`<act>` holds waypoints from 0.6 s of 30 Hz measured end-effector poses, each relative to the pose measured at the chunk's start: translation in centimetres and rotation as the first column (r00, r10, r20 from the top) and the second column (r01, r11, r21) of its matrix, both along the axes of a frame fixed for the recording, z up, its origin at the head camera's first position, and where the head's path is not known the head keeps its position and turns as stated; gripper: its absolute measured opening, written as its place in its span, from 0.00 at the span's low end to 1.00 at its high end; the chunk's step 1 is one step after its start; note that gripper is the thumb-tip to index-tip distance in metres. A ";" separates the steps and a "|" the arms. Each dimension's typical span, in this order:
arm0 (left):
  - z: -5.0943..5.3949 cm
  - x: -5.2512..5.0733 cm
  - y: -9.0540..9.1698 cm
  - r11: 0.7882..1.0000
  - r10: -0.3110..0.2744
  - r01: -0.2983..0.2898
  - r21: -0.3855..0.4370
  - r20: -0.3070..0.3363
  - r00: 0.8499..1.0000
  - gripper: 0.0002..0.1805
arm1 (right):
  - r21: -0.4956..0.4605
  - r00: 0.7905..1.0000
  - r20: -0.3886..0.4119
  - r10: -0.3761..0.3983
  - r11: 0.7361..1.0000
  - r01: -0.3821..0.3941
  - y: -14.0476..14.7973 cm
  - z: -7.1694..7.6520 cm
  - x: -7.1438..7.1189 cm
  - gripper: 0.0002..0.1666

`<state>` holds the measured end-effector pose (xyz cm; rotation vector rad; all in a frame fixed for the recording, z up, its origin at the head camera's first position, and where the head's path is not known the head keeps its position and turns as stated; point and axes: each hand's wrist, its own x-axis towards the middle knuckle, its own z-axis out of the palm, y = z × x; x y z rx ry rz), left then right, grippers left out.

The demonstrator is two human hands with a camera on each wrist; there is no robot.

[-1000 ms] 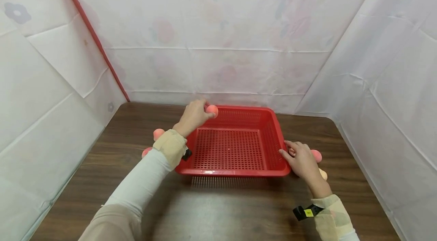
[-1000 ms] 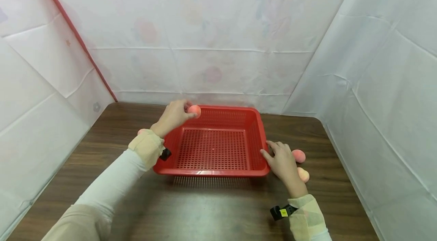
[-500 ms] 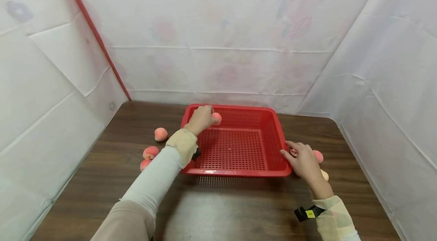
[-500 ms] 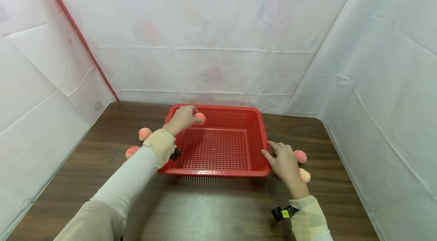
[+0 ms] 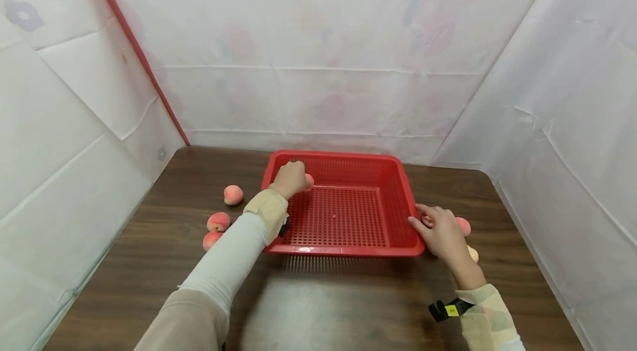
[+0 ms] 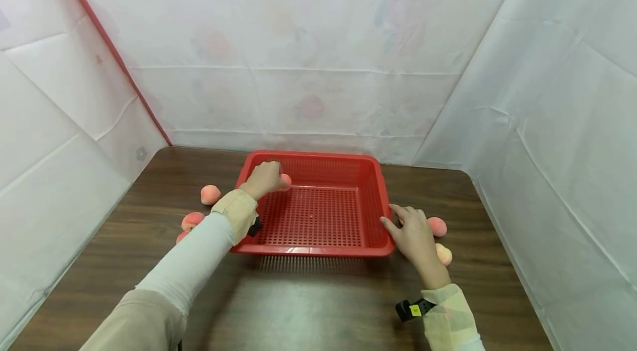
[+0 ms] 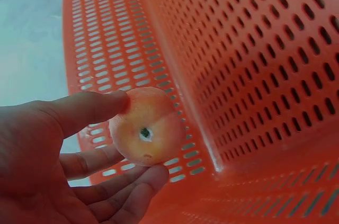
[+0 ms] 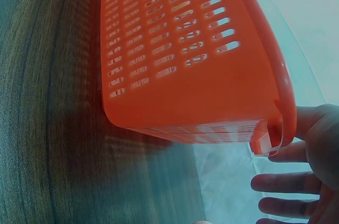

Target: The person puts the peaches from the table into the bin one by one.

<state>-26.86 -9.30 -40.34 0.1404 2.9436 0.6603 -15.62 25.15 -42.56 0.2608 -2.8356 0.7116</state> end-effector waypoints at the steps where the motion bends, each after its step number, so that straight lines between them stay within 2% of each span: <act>1: -0.1 -0.1 0.0 1.000 0.003 -0.003 -0.004 -0.012 1.000 0.16 | 0.002 1.000 -0.006 0.000 1.000 0.000 0.0 0.0 -0.1 0.25; 5: -0.4 -0.2 -0.2 1.000 0.010 -0.011 -0.024 -0.040 0.999 0.17 | 0.005 1.000 -0.012 0.004 1.000 -0.004 -0.1 -0.1 -0.2 0.25; 11: -0.7 0.1 -0.5 1.000 0.016 -0.016 -0.017 0.000 1.000 0.19 | 0.003 1.000 -0.013 0.010 1.000 -0.010 -0.2 -0.3 0.0 0.25; 18: -1.3 -0.3 -0.2 0.996 -0.001 -0.001 -0.091 -0.025 1.000 0.17 | 0.013 1.000 -0.020 0.007 1.000 -0.007 -0.3 0.0 0.0 0.24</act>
